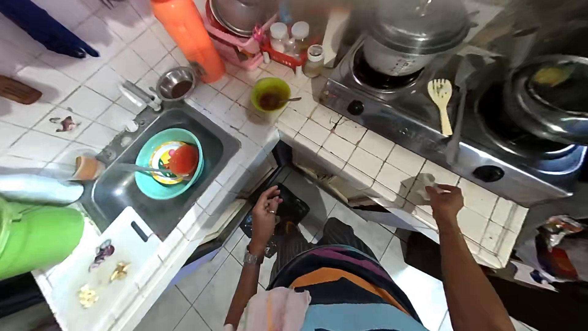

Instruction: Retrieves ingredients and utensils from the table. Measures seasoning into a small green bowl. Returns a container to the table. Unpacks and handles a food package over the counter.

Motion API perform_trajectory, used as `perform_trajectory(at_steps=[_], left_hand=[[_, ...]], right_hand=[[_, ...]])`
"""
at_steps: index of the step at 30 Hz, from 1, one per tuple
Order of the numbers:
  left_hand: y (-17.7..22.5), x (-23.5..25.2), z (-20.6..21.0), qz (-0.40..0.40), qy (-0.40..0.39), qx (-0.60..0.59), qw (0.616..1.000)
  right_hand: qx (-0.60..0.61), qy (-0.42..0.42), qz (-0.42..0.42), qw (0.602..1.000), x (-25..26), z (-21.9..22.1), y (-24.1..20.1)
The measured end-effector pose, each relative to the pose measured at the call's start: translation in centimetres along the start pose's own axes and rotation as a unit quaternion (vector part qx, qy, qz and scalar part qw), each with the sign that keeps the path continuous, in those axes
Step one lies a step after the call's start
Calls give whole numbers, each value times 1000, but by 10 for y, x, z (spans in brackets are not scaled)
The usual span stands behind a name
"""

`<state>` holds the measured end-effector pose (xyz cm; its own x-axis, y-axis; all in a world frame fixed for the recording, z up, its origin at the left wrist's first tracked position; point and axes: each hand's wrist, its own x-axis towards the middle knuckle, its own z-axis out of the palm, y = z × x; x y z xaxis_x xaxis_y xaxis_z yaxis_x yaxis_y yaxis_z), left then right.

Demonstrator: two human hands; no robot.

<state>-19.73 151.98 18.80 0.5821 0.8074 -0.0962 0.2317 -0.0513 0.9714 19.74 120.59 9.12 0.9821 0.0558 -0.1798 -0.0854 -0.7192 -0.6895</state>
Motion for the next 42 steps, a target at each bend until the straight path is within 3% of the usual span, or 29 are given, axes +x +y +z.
perform_trajectory(at_steps=[3,5,9,13,16,20,25,32,38,42], left_hand=[[6,53,-2,13,-32,-18,999],[8,82,9,24,-62,-17,998],[28,132,39,52,-118,5,992],[55,171,46,76,-66,-24,995],[67,202,37,102,17,-64,993],[74,222,18,70,62,-64,994],[76,247,2,33,38,-82,995],[66,277,-15,111,55,-94,988],[60,292,-29,144,92,-185,968],[55,299,-40,126,93,-238,959]], right_hand=[[80,-29,23,996,-26,30,-48],[140,-97,23,985,-50,55,-98],[221,-251,-87,938,-80,114,-208],[256,-335,-259,869,-97,153,-303],[283,-353,-328,829,-95,170,-351],[284,-392,-347,803,-89,187,-380],[285,-404,-336,802,-86,200,-400],[336,-399,-267,810,-99,226,-422],[295,-327,-324,837,-110,249,-439],[291,-277,-356,844,-121,259,-451]])
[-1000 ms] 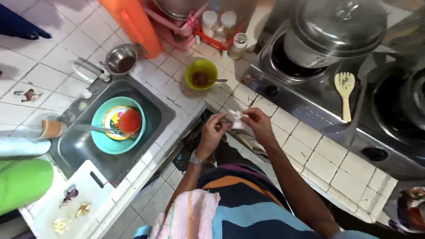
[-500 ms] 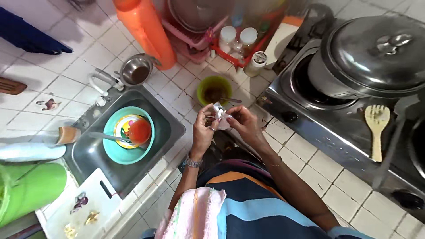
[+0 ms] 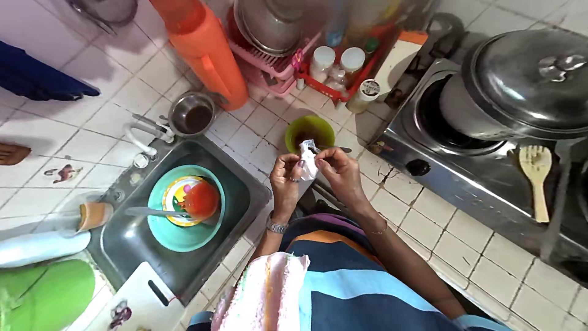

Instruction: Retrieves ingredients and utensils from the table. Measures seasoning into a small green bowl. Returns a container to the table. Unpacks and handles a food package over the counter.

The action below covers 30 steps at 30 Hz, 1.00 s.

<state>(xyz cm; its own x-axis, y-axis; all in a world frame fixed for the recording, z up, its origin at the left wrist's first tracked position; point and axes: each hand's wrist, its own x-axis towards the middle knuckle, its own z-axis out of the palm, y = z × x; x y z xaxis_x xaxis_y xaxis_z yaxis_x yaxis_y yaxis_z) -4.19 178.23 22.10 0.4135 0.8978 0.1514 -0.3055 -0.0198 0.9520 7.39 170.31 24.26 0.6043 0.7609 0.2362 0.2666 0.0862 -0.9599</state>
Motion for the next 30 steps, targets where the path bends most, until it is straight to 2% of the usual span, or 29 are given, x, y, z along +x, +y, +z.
perform_trajectory(at_steps=[3,6,10,13,16,19,21,22,24,30], left_hand=[[3,10,-7,28,-24,32,999],[6,13,-11,62,-34,67,995],[10,9,-15,78,-44,76,993],[8,4,-25,59,-50,60,995],[9,17,-39,-13,-31,66,997],[19,37,-48,-108,-121,62,985],[24,45,-50,-124,-204,43,970],[25,49,-51,-108,-236,45,965],[29,54,-54,-85,-271,61,957],[35,54,-60,-143,-330,48,932]], right_hand=[[-62,3,-40,997,6,5,-9],[-67,-24,-53,996,9,14,-9],[8,-23,10,1000,13,19,-8],[12,-50,56,997,13,12,-9],[30,-90,68,993,12,8,-6],[58,-144,72,985,12,7,-2],[70,-157,60,983,14,6,0],[72,-157,56,983,16,5,1],[75,-161,50,983,20,2,0],[94,-171,59,979,18,-1,7]])
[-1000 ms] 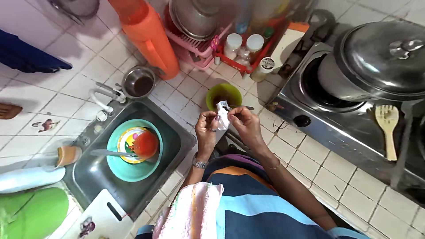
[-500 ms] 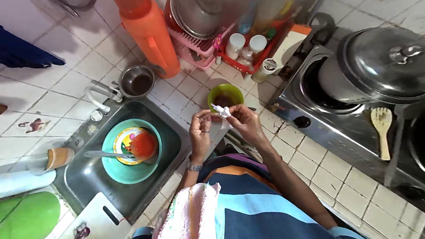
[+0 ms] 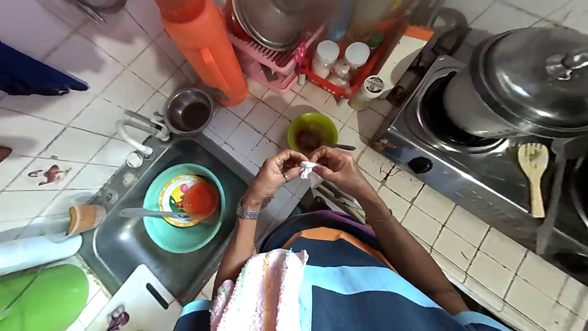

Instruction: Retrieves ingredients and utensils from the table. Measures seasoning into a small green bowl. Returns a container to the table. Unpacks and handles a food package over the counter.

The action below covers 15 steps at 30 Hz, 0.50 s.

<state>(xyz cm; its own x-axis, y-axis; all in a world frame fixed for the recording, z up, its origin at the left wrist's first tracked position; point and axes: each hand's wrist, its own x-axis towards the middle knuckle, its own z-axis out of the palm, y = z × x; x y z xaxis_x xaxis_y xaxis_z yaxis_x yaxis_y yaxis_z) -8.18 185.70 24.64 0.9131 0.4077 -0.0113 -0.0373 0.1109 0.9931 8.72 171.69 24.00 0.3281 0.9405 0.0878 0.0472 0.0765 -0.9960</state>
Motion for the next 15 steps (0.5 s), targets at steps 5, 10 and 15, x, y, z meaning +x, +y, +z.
perform_trajectory(at_steps=[5,10,15], left_hand=[[-11,-4,10,-3,44,-14,999],[-20,-3,23,5,91,-75,993],[-26,-1,29,-23,134,-71,988]], right_hand=[[4,1,4,1000,3,-7,1],[-5,27,-24,999,7,-7,4],[-79,53,-60,994,6,2,15]])
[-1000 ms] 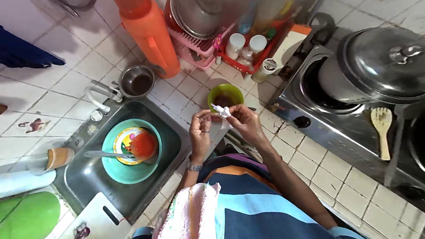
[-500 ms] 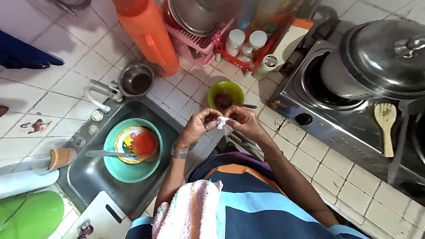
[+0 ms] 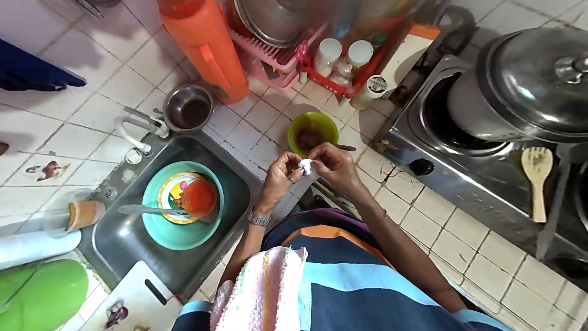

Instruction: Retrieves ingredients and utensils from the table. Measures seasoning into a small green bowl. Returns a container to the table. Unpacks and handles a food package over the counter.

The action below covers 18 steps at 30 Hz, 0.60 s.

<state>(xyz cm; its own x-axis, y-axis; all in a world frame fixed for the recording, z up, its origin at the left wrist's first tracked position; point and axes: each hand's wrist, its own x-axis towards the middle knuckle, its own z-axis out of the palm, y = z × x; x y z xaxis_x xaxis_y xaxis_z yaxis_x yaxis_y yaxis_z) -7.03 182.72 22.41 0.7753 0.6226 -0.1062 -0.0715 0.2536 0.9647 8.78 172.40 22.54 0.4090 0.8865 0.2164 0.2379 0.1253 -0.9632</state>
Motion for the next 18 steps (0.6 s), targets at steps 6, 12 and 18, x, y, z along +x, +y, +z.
perform_trajectory(at_steps=[6,12,18], left_hand=[[-16,10,8,145,148,178,962],[-13,12,4,284,145,265,910],[-1,14,4,371,130,338,855]], right_hand=[[-145,76,-60,985,-11,28,-13],[-110,82,-52,989,-8,18,-16],[-171,-12,39,984,4,4,-36]])
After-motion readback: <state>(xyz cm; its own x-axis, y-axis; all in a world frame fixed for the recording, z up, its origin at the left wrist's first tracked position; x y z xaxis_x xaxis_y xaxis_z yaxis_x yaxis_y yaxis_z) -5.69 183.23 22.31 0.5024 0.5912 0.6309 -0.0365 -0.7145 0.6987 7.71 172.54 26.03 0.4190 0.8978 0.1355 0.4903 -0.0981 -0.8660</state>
